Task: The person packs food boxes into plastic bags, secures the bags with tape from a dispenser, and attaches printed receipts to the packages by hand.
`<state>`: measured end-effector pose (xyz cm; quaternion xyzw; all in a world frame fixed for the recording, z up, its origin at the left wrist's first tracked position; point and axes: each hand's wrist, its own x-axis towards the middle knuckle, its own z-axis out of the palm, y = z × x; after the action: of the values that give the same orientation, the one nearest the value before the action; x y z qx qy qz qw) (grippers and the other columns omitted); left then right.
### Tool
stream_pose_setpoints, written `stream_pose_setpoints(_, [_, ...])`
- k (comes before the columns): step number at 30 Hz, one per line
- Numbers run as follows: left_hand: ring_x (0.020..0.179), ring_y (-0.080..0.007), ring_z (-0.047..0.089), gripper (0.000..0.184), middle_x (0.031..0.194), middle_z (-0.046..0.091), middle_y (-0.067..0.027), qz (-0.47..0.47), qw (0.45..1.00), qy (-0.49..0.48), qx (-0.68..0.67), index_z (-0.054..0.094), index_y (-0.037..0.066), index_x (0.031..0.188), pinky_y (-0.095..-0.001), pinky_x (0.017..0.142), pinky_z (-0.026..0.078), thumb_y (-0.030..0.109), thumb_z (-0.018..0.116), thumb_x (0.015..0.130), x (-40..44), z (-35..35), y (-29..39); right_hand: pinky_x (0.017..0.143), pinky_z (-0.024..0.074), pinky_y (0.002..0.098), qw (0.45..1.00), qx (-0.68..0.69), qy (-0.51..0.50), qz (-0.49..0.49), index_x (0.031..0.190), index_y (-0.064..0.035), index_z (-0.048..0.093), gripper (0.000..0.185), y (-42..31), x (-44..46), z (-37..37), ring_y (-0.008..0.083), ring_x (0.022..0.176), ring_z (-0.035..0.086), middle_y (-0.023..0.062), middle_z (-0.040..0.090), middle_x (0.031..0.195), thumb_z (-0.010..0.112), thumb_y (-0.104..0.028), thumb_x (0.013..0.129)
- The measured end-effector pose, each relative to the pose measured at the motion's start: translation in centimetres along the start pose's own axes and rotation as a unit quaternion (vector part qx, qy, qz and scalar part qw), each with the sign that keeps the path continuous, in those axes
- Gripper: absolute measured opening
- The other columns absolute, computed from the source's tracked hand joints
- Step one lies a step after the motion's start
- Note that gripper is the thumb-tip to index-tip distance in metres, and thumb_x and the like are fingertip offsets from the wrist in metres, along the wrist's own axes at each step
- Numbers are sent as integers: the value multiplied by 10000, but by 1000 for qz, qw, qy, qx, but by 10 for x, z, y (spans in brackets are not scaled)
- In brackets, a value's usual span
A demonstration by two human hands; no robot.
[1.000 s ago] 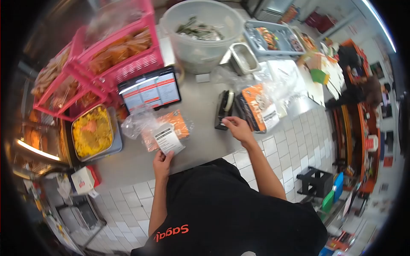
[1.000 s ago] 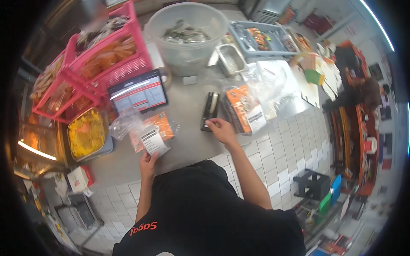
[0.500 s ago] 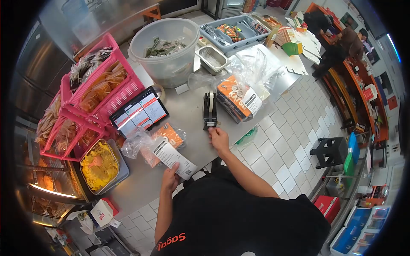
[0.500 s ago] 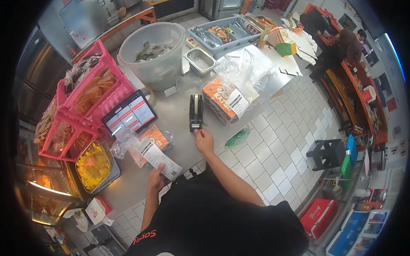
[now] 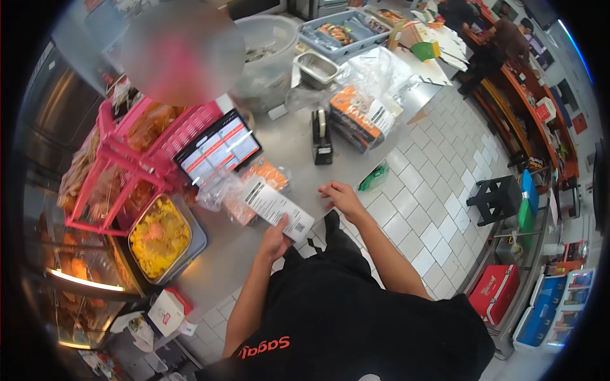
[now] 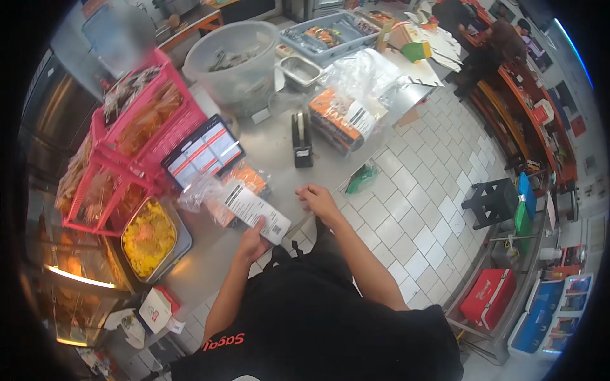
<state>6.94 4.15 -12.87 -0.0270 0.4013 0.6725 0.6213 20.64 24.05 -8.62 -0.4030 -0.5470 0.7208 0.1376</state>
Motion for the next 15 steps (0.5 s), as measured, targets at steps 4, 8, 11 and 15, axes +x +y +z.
stream_pose_setpoints(4, [1167, -303, 574, 428, 1278, 564, -143, -26, 1000, 13, 3, 444, -2, 1320, -481, 1005, 455, 308, 459, 1026, -6, 3, 4, 705, 470, 259, 993, -49, -105, 35, 950, -58, 680, 240, -2, -68, 15, 92, 778, 589, -4, 655, 874, 650, -293, 914])
stream_pose_setpoints(8, [1125, -274, 603, 476, 1239, 590, -138, -20, 999, -34, 34, 451, -6, 1305, -447, 962, 499, 369, 483, 1012, -6, -2, 5, 646, 450, 242, 983, -109, -142, 41, 887, -40, 680, 295, 16, -86, 36, 79, 722, 570, -13, 646, 796, 642, -330, 929])
stream_pose_setpoints(11, [1106, -272, 613, 470, 1225, 598, -136, -15, 999, -45, 20, 457, -9, 1296, -433, 963, 501, 365, 486, 1013, -11, 0, 2, 592, 428, 232, 983, -163, -83, 28, 796, -31, 673, 304, 47, -77, 49, 64, 648, 535, -10, 624, 716, 659, -305, 927])
stream_pose_setpoints(15, [1038, -242, 631, 446, 1168, 620, -128, 39, 998, -19, 39, 536, -21, 1208, -380, 910, 510, 371, 532, 995, -17, -2, 10, 578, 429, 238, 973, -223, -49, 35, 790, -16, 668, 321, 59, -78, 50, 68, 640, 539, -2, 624, 711, 665, -308, 923])
